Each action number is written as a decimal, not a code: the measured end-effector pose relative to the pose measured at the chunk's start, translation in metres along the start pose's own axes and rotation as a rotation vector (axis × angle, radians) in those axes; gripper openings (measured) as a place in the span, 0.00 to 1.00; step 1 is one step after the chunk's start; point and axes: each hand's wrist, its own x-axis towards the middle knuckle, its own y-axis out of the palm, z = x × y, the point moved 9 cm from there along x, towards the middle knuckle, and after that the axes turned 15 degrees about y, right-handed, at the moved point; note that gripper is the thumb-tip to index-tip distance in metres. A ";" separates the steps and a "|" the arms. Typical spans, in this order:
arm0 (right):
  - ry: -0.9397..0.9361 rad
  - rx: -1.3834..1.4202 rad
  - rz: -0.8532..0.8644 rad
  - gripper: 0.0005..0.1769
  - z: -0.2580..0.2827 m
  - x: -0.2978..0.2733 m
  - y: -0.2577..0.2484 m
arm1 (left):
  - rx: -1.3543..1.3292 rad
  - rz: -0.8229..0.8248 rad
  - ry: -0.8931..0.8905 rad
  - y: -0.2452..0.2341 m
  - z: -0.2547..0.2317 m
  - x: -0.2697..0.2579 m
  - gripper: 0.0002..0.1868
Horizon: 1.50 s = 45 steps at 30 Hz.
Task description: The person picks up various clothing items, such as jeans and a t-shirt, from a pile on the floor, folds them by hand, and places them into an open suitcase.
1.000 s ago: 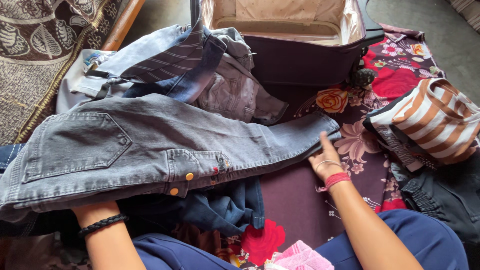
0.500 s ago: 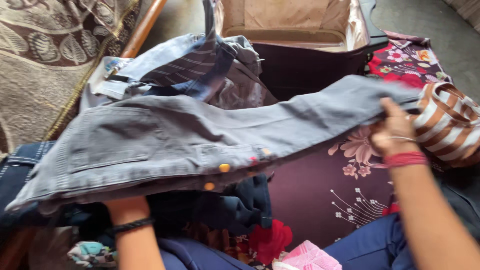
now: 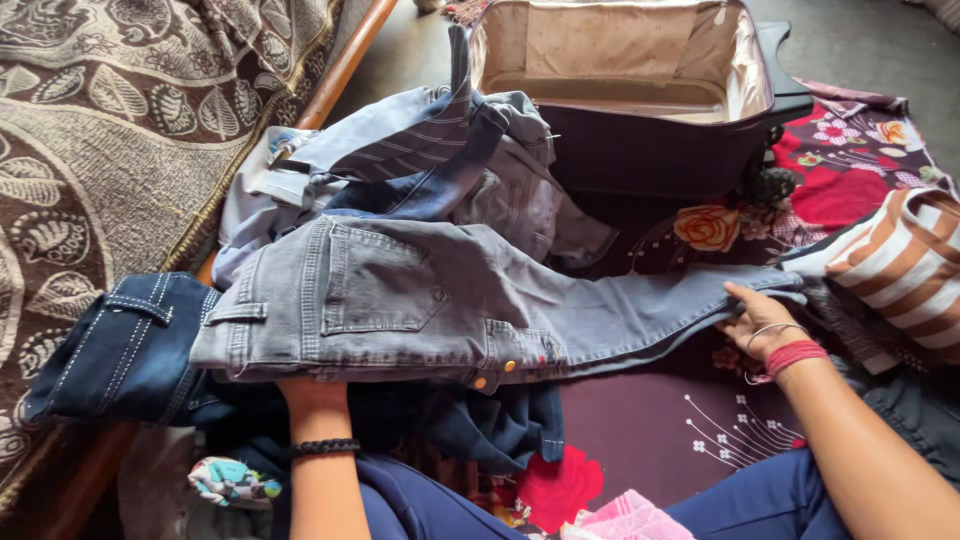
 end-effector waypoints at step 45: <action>-0.405 -0.632 -0.325 0.22 0.022 -0.052 0.033 | 1.361 0.315 0.553 0.199 0.001 -0.025 0.13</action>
